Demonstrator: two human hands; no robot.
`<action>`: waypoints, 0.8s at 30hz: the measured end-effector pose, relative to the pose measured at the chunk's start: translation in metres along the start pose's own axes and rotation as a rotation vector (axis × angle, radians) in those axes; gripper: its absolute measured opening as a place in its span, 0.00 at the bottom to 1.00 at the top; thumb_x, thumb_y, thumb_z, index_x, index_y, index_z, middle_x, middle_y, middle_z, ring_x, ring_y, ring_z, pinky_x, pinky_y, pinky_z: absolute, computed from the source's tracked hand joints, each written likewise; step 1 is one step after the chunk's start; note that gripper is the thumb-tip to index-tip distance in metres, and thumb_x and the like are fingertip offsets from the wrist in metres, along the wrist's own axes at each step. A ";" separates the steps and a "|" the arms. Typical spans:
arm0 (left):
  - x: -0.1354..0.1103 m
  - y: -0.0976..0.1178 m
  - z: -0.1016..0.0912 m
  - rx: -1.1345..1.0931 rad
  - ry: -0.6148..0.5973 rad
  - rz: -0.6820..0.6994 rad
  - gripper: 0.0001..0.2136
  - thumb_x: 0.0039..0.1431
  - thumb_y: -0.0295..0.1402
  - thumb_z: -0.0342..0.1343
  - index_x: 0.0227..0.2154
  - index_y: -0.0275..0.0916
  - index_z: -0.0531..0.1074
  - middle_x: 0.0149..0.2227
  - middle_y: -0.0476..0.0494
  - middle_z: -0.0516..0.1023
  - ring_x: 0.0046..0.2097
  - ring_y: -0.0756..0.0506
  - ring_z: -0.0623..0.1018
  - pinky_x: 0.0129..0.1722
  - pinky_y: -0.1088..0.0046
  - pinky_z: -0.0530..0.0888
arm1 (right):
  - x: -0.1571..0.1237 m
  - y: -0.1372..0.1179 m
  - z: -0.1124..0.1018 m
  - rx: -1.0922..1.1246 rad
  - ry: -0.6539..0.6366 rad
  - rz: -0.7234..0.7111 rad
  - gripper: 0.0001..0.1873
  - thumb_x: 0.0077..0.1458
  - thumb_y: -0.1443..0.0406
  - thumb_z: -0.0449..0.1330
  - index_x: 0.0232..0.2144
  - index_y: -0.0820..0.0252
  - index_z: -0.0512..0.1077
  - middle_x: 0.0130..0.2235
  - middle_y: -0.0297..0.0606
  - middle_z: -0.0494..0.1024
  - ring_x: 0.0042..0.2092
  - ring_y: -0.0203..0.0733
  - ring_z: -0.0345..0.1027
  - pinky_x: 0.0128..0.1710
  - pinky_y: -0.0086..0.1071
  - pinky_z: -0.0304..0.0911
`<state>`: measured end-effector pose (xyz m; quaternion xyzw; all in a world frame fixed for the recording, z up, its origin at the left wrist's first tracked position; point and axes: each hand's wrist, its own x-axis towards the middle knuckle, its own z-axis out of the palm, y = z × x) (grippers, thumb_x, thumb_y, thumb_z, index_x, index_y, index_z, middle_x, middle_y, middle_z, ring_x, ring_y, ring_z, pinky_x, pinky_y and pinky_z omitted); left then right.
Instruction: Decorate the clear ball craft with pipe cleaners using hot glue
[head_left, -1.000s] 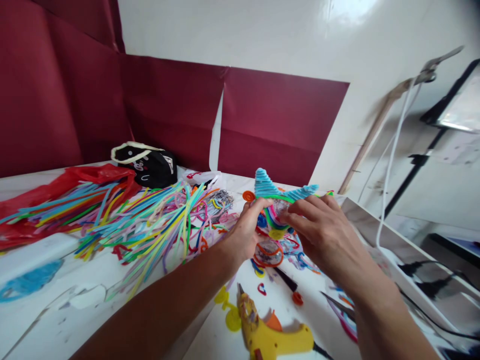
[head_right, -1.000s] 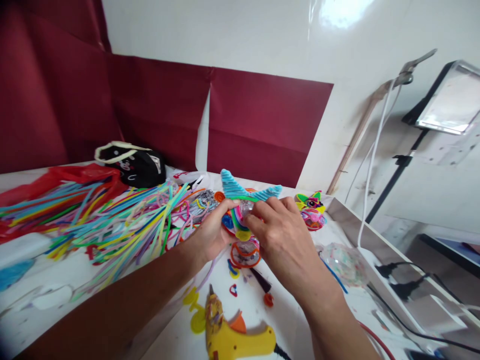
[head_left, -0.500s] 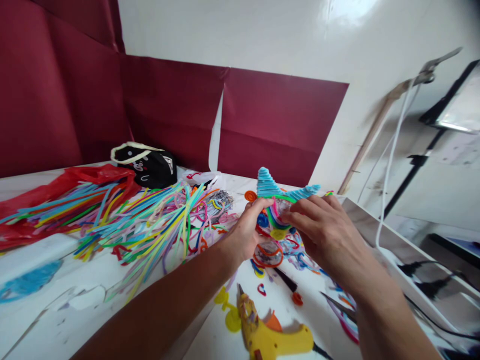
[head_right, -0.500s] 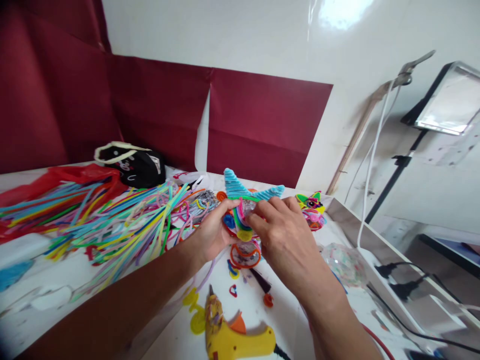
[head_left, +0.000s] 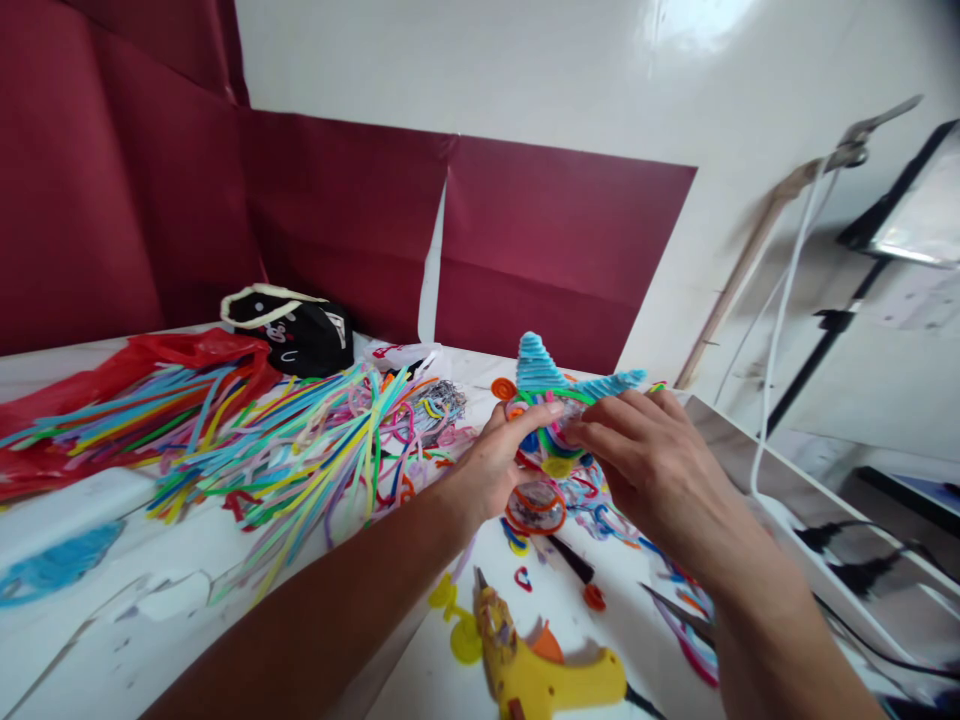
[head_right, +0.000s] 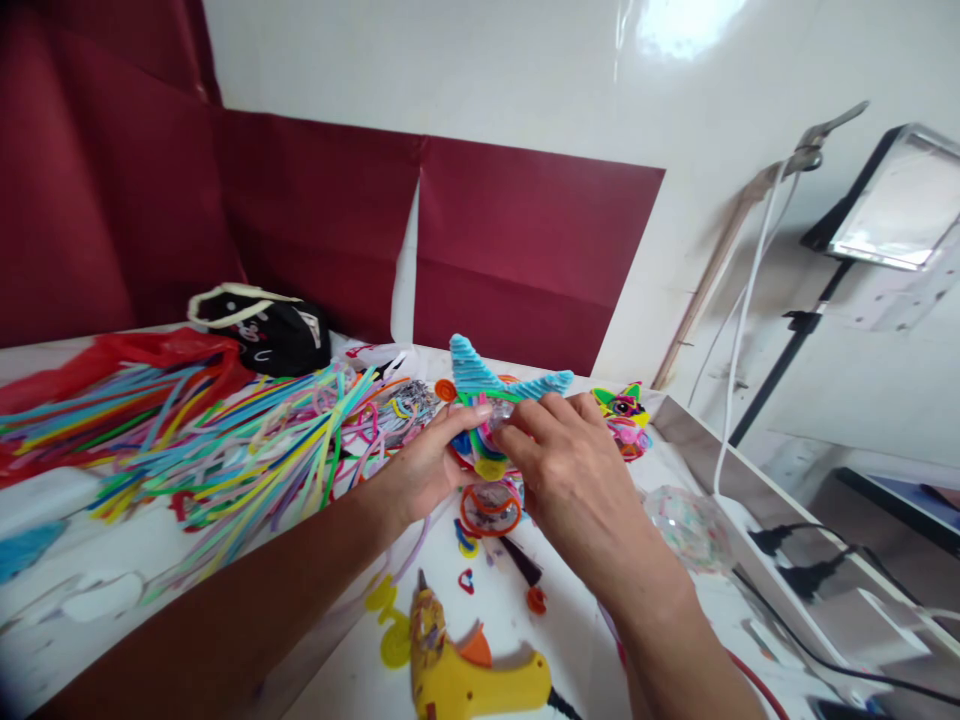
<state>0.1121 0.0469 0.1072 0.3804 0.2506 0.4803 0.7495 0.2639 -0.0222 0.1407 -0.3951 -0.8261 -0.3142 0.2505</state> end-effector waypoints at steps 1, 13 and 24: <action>0.000 0.000 0.000 0.010 0.000 0.006 0.14 0.46 0.35 0.70 0.36 0.40 0.74 0.41 0.43 0.80 0.41 0.42 0.79 0.39 0.61 0.77 | 0.000 0.000 0.000 0.004 -0.001 0.001 0.15 0.62 0.79 0.52 0.35 0.63 0.77 0.33 0.38 0.74 0.36 0.44 0.62 0.38 0.39 0.50; 0.000 0.000 0.000 -0.044 -0.003 0.071 0.18 0.44 0.32 0.71 0.39 0.41 0.72 0.38 0.45 0.80 0.40 0.41 0.80 0.37 0.62 0.78 | 0.001 0.001 -0.002 0.028 0.046 0.017 0.10 0.65 0.75 0.56 0.32 0.62 0.74 0.33 0.38 0.76 0.36 0.44 0.64 0.39 0.40 0.52; 0.005 0.001 -0.009 0.009 0.024 0.117 0.25 0.44 0.35 0.72 0.46 0.42 0.70 0.44 0.42 0.81 0.39 0.40 0.82 0.37 0.60 0.79 | -0.001 0.010 -0.019 0.203 0.137 0.057 0.08 0.65 0.74 0.60 0.44 0.59 0.73 0.45 0.40 0.78 0.46 0.42 0.72 0.44 0.36 0.63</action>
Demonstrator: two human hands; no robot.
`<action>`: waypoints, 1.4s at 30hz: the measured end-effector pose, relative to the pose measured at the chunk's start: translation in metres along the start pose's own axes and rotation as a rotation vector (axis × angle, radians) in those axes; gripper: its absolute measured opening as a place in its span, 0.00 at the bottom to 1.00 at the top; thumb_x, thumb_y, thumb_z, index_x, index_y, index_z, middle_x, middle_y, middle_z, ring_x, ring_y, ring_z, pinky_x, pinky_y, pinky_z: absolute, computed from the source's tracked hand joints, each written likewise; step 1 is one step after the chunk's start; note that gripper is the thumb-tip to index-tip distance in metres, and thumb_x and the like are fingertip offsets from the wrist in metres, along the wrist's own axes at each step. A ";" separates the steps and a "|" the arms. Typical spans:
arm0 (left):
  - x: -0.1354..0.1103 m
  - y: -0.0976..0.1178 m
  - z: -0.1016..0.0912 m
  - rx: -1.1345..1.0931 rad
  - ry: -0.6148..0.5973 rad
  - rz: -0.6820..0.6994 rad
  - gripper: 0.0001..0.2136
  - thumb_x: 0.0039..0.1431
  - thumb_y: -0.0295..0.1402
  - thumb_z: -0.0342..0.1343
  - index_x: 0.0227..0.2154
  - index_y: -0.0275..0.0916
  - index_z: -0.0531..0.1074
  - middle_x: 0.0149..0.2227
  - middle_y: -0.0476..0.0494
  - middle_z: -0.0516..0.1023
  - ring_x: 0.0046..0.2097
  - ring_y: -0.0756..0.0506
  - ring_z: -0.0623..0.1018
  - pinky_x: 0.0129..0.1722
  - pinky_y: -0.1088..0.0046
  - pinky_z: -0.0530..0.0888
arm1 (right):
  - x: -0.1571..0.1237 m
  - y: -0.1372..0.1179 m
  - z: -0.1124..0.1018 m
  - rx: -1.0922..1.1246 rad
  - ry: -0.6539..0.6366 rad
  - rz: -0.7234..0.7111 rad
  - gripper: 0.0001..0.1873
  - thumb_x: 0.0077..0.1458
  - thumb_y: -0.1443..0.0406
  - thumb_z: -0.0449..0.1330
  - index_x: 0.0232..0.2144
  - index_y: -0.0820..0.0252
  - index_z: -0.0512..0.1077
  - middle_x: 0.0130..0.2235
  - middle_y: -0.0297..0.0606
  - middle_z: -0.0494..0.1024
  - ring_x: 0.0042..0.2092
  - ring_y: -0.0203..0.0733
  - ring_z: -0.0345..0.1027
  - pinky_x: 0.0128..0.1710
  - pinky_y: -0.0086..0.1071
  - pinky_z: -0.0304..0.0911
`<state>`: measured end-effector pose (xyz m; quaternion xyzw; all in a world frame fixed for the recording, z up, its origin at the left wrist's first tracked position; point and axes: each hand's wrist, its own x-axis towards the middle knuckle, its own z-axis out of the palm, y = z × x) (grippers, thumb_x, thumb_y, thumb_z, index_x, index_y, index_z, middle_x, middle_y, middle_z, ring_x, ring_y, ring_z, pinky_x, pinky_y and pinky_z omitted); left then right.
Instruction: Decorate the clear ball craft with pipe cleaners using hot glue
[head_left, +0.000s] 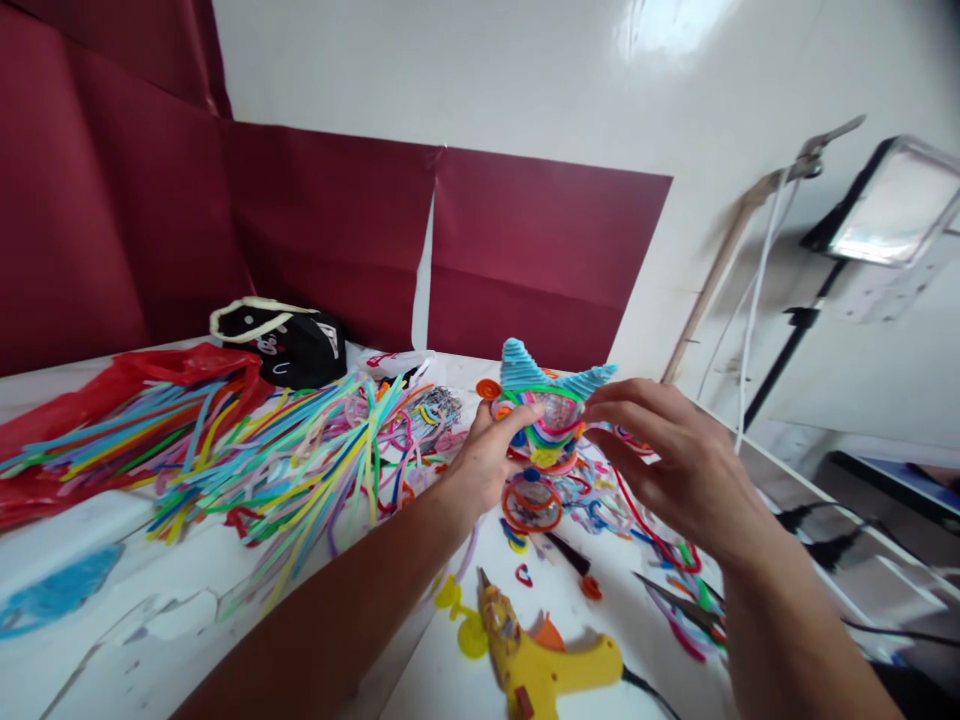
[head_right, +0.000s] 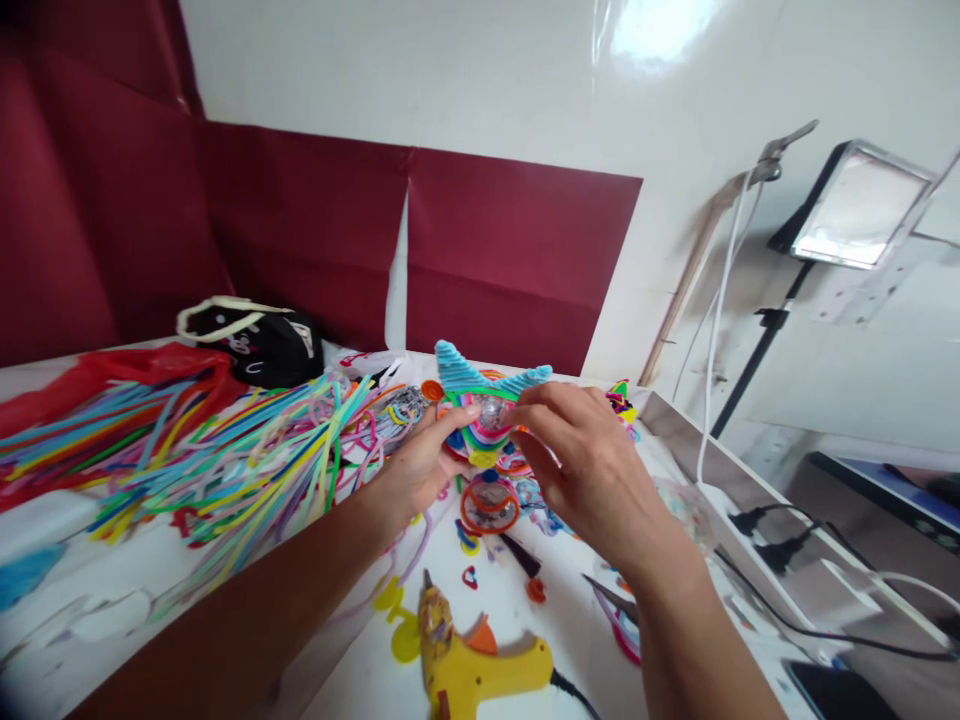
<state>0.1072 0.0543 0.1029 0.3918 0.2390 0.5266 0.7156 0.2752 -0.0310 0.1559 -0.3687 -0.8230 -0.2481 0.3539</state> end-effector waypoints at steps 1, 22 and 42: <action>0.001 0.001 -0.001 0.012 0.012 0.002 0.26 0.44 0.36 0.72 0.46 0.43 0.70 0.44 0.42 0.81 0.40 0.40 0.82 0.38 0.60 0.79 | 0.000 0.000 -0.005 0.009 0.003 0.001 0.08 0.65 0.73 0.60 0.44 0.58 0.73 0.45 0.40 0.78 0.46 0.42 0.72 0.45 0.35 0.64; 0.007 0.005 -0.013 -0.105 0.109 -0.114 0.15 0.48 0.30 0.71 0.38 0.40 0.75 0.41 0.43 0.84 0.50 0.36 0.82 0.52 0.46 0.78 | -0.168 -0.049 0.000 0.005 -0.777 0.309 0.17 0.57 0.70 0.61 0.47 0.54 0.80 0.48 0.43 0.83 0.45 0.49 0.81 0.44 0.39 0.78; -0.029 -0.023 -0.048 -0.078 0.164 -0.159 0.14 0.50 0.31 0.69 0.40 0.38 0.76 0.40 0.42 0.85 0.47 0.37 0.84 0.48 0.52 0.81 | -0.140 -0.075 0.052 0.107 -0.686 0.126 0.21 0.58 0.71 0.55 0.53 0.65 0.75 0.47 0.49 0.82 0.46 0.51 0.76 0.56 0.46 0.67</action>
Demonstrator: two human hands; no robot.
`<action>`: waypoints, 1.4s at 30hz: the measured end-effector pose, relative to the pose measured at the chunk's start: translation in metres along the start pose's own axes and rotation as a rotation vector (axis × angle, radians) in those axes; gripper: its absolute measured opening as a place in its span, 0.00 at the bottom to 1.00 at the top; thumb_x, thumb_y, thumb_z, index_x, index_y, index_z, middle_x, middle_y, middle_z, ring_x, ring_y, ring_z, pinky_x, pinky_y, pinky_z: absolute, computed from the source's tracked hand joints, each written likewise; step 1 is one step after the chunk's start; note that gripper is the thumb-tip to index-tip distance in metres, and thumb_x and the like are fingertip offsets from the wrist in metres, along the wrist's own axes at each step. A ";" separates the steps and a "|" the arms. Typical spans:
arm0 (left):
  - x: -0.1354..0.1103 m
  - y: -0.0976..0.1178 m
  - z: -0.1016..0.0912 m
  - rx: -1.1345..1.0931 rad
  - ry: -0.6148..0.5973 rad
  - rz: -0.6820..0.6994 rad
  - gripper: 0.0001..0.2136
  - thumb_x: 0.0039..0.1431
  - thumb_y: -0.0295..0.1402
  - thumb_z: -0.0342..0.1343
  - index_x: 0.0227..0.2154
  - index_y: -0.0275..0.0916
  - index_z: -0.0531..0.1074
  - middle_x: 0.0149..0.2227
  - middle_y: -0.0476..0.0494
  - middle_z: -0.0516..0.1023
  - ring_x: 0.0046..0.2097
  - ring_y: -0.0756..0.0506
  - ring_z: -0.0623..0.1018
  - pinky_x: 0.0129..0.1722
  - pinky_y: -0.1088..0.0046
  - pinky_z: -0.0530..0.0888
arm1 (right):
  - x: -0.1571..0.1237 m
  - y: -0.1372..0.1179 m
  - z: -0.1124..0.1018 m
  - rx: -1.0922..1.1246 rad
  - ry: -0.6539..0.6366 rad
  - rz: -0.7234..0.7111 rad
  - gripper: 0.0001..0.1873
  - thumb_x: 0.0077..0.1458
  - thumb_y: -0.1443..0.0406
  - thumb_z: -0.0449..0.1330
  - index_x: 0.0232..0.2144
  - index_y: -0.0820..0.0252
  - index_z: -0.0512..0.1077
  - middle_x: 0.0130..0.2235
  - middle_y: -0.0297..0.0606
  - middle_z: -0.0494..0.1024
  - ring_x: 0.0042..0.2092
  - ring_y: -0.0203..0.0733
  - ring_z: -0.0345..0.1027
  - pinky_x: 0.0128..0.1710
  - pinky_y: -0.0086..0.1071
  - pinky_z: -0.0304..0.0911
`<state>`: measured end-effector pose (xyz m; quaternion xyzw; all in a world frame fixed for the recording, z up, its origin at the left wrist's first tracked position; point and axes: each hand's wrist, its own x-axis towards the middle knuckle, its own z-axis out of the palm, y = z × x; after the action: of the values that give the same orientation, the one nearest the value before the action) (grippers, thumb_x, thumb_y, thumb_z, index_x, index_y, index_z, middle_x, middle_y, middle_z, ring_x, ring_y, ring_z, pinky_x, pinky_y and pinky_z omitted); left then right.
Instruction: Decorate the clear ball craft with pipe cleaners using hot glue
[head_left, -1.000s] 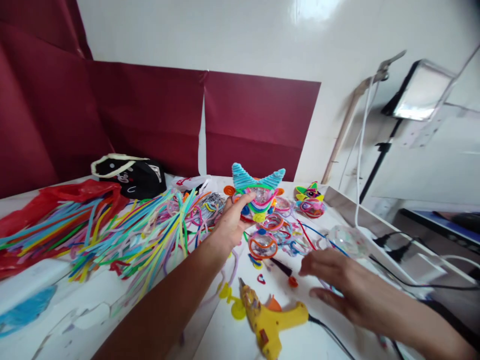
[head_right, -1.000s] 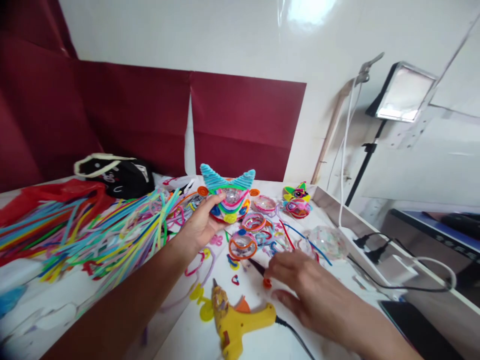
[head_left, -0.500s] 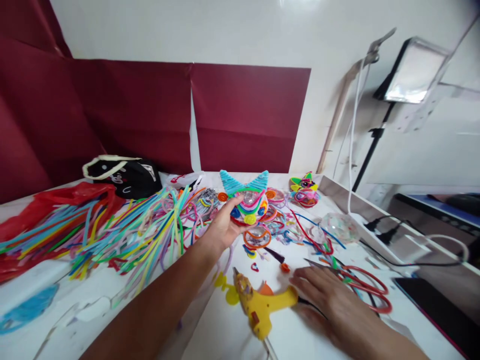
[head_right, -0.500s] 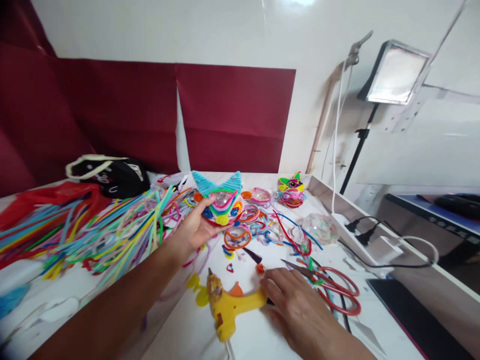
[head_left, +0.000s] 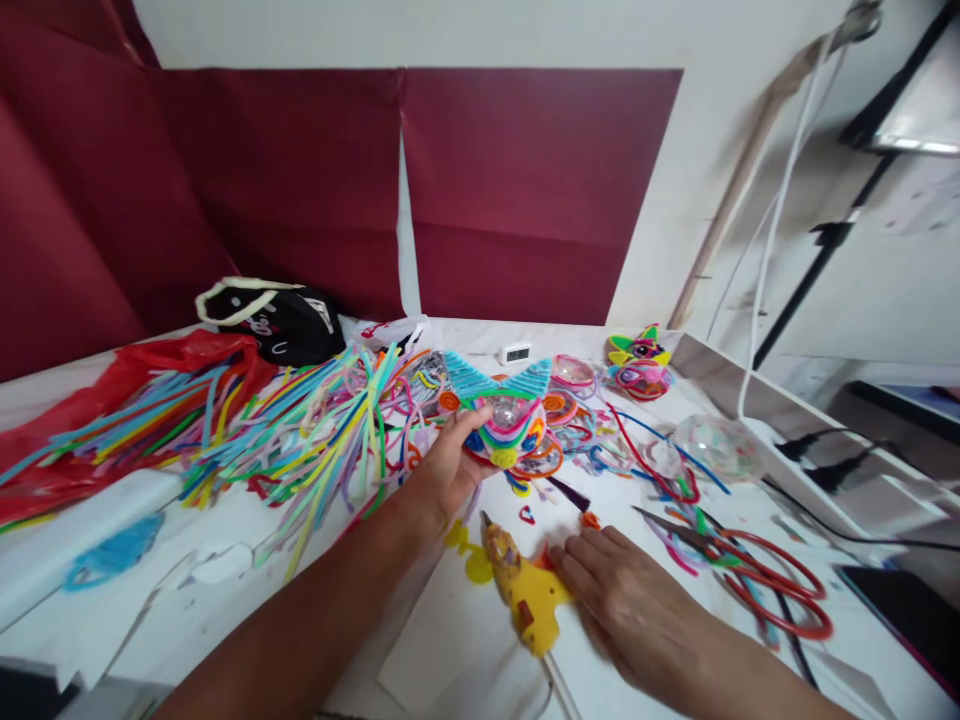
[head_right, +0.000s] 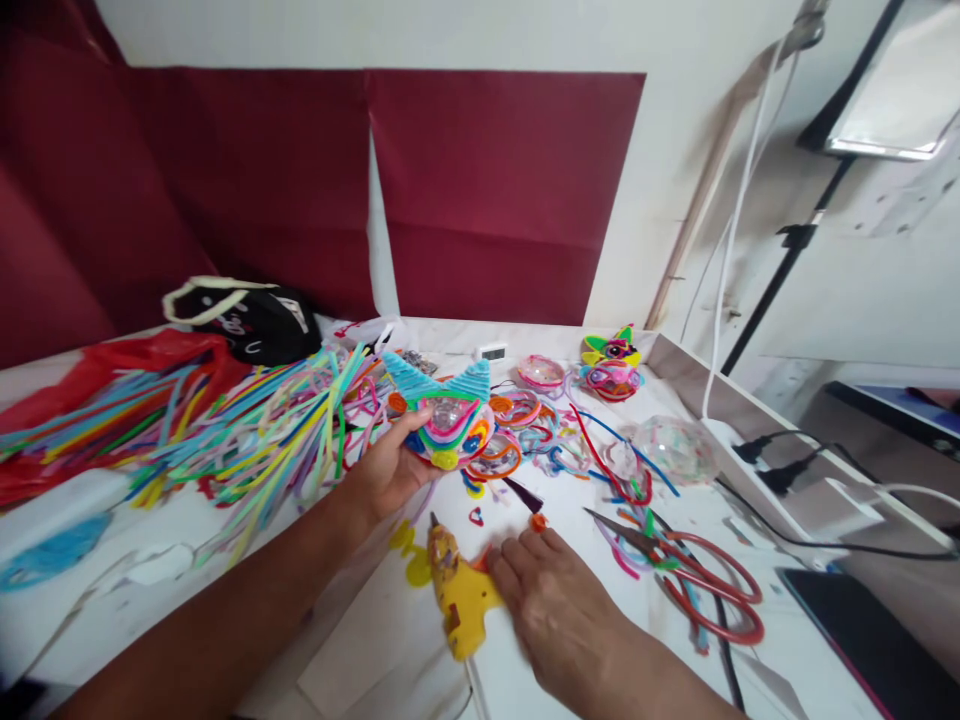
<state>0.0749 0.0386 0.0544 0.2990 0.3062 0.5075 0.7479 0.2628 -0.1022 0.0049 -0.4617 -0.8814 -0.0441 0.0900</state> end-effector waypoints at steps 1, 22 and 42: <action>0.000 -0.001 -0.001 0.006 -0.010 0.006 0.14 0.49 0.31 0.69 0.40 0.38 0.76 0.39 0.41 0.85 0.47 0.37 0.84 0.48 0.53 0.81 | 0.000 0.000 0.003 -0.006 0.026 -0.001 0.21 0.56 0.71 0.55 0.52 0.66 0.75 0.48 0.50 0.82 0.47 0.52 0.75 0.57 0.47 0.66; -0.001 -0.006 -0.005 0.059 -0.004 0.086 0.24 0.36 0.36 0.76 0.35 0.41 0.70 0.39 0.45 0.82 0.41 0.40 0.83 0.38 0.62 0.82 | -0.024 0.029 -0.039 0.387 0.390 0.317 0.20 0.61 0.57 0.61 0.55 0.45 0.73 0.43 0.40 0.83 0.40 0.52 0.81 0.33 0.34 0.77; 0.000 -0.009 -0.004 -0.013 0.002 0.170 0.24 0.41 0.33 0.74 0.42 0.43 0.71 0.44 0.44 0.83 0.45 0.38 0.83 0.43 0.59 0.81 | -0.012 0.025 -0.045 0.322 0.405 0.313 0.14 0.65 0.59 0.54 0.53 0.47 0.67 0.38 0.39 0.80 0.32 0.46 0.77 0.27 0.34 0.73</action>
<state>0.0775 0.0367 0.0450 0.3184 0.2772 0.5715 0.7037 0.2955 -0.1051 0.0464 -0.5537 -0.7591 0.0194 0.3417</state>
